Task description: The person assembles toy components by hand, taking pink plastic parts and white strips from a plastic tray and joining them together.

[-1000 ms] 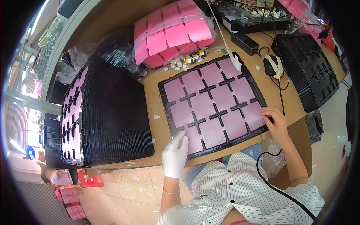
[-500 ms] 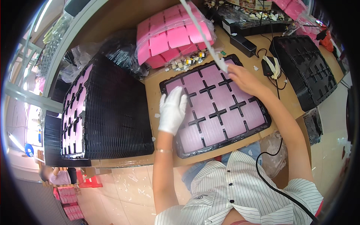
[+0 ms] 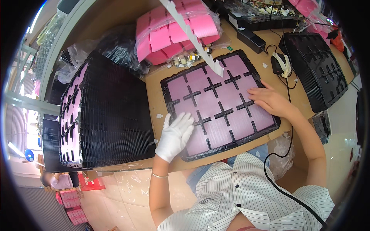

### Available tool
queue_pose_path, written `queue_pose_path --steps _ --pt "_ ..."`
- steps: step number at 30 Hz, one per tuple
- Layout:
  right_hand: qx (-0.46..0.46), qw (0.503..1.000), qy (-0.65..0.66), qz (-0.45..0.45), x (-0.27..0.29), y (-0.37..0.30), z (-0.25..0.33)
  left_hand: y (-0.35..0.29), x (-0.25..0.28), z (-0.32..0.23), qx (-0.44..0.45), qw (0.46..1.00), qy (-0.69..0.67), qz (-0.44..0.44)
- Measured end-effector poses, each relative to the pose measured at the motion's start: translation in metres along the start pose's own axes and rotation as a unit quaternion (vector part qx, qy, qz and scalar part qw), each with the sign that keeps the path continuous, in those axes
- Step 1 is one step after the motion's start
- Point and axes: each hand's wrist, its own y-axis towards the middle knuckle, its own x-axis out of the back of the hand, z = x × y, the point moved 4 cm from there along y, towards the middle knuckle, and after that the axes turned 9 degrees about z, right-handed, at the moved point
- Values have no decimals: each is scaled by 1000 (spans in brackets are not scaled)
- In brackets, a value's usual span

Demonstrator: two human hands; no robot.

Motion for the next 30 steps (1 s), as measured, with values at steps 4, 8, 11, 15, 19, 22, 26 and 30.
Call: queue_pose_path --steps 4,8,11,15,19,22,26,30 --pt "31 999 35 -19 0 -8 2 -5 -3 -4 39 991 -87 -99" --pt "9 999 50 -8 -6 -9 -11 -2 -16 3 71 980 -129 -134" --pt "-1 998 53 17 3 -11 -7 -4 -18 1 85 983 -115 -117" --pt "13 995 15 100 10 -26 6 -29 -2 -18 206 973 -71 -76" --pt "-72 997 -5 -38 -12 -41 10 -51 -28 -30 286 949 -103 -85" --pt "-126 984 -83 -93 -12 -49 14 -58 -38 -44 263 944 -159 -123" --pt "-160 979 -105 -74 -17 -73 31 -87 -41 -83 378 902 -18 -207" --pt "-143 985 -55 -84 -36 -95 53 -144 -57 -116 453 817 -80 -349"
